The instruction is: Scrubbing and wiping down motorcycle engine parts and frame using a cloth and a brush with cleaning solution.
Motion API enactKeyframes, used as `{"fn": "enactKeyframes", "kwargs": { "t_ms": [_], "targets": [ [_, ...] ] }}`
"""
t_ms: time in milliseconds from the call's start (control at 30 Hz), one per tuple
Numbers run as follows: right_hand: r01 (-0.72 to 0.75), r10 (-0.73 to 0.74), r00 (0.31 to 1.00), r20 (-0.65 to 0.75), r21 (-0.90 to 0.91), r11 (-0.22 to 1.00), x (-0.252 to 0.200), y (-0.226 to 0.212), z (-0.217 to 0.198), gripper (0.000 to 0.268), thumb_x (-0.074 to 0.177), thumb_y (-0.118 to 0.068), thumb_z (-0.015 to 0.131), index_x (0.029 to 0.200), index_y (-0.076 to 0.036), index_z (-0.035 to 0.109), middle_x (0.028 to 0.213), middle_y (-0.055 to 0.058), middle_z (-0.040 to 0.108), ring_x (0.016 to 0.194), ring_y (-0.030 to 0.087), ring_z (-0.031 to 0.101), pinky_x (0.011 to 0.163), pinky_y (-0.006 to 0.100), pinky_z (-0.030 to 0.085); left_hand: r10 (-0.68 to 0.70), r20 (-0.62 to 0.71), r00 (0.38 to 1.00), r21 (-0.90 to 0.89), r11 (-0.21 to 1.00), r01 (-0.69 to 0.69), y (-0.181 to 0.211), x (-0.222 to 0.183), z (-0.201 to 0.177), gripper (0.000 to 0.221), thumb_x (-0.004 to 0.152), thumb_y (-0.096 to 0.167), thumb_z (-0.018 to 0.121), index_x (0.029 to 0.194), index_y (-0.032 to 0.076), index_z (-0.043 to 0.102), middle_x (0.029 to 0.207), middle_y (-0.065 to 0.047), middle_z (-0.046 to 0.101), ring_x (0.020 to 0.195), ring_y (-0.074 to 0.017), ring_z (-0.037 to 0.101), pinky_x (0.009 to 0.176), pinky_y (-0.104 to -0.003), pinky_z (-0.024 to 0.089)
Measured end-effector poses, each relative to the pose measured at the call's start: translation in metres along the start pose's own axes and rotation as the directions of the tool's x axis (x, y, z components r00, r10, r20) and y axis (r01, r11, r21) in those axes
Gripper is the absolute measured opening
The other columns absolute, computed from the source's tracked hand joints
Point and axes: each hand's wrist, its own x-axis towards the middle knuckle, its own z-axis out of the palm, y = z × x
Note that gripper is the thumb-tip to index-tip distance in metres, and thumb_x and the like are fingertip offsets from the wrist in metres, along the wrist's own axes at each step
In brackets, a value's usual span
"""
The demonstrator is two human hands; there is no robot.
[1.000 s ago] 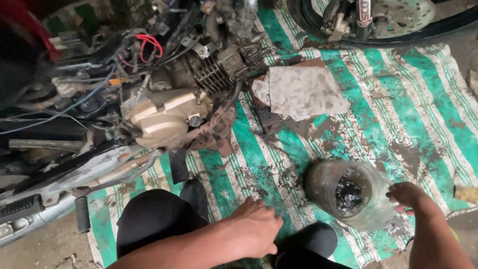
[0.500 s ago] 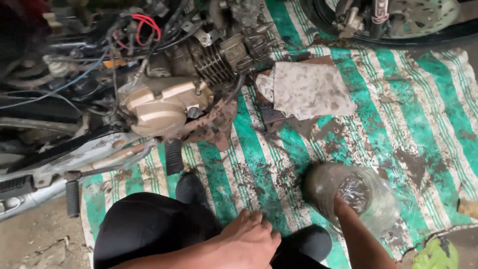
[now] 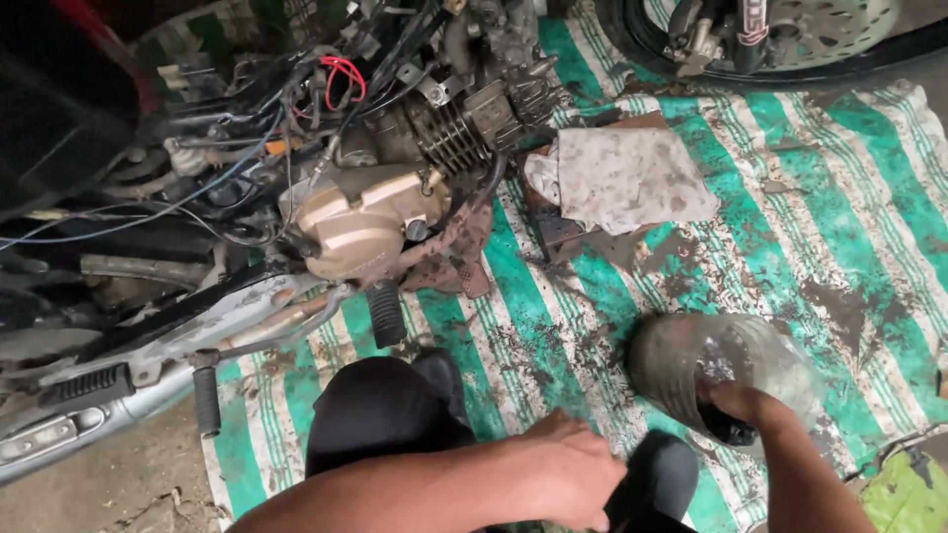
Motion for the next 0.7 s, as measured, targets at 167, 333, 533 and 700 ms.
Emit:
{"fn": "enactKeyframes", "kwargs": {
  "t_ms": [167,333,533,700],
  "targets": [
    [-0.411,0.395,0.912,-0.114,-0.211,0.887,0.023,-0.038,0.004,0.049,0.094,-0.028,0.066,0.132,0.000,0.078,0.128,0.015,0.084,0.113,0.028,0.085,0.093,0.040,0.072,-0.060,-0.010,0.998,0.095,0.994,0.061,-0.026,0.004,0.006,0.050,0.095,0.044,0.083,0.115,-0.002,0.081,0.107,-0.022,0.085,0.106,-0.0425,0.074,0.103,-0.062,0.048],
    [-0.543,0.479,0.835,-0.270,-0.267,0.796,0.006,-0.094,-0.036,0.069,0.108,-0.040,0.048,0.170,-0.010,0.039,0.159,0.024,0.063,0.140,0.043,0.067,0.111,0.061,0.059,-0.048,-0.047,0.998,0.104,0.993,0.052,-0.060,0.037,0.040,0.049,0.095,0.045,0.075,0.114,0.000,0.079,0.106,-0.024,0.080,0.095,-0.0428,0.072,0.091,-0.065,0.046],
    [-0.250,0.163,0.959,-0.230,-0.426,0.870,0.010,-0.091,-0.058,0.052,0.104,-0.038,0.051,0.149,-0.011,0.057,0.149,0.017,0.069,0.134,0.038,0.069,0.113,0.053,0.058,-0.087,-0.053,0.995,0.013,0.996,0.088,-0.040,0.035,0.004,0.049,0.093,0.038,0.080,0.120,-0.003,0.079,0.120,-0.027,0.079,0.122,-0.0488,0.064,0.105,-0.072,0.039],
    [0.007,-0.105,0.982,-0.157,-0.522,0.853,0.007,-0.029,-0.010,0.043,0.101,-0.036,0.054,0.132,-0.012,0.072,0.141,0.011,0.073,0.129,0.034,0.070,0.115,0.047,0.056,-0.077,0.064,0.995,0.161,0.985,0.065,-0.028,0.041,-0.007,0.044,0.099,0.044,0.078,0.111,0.002,0.088,0.100,-0.014,0.086,0.089,-0.0343,0.073,0.091,-0.057,0.055]
  ]
}}
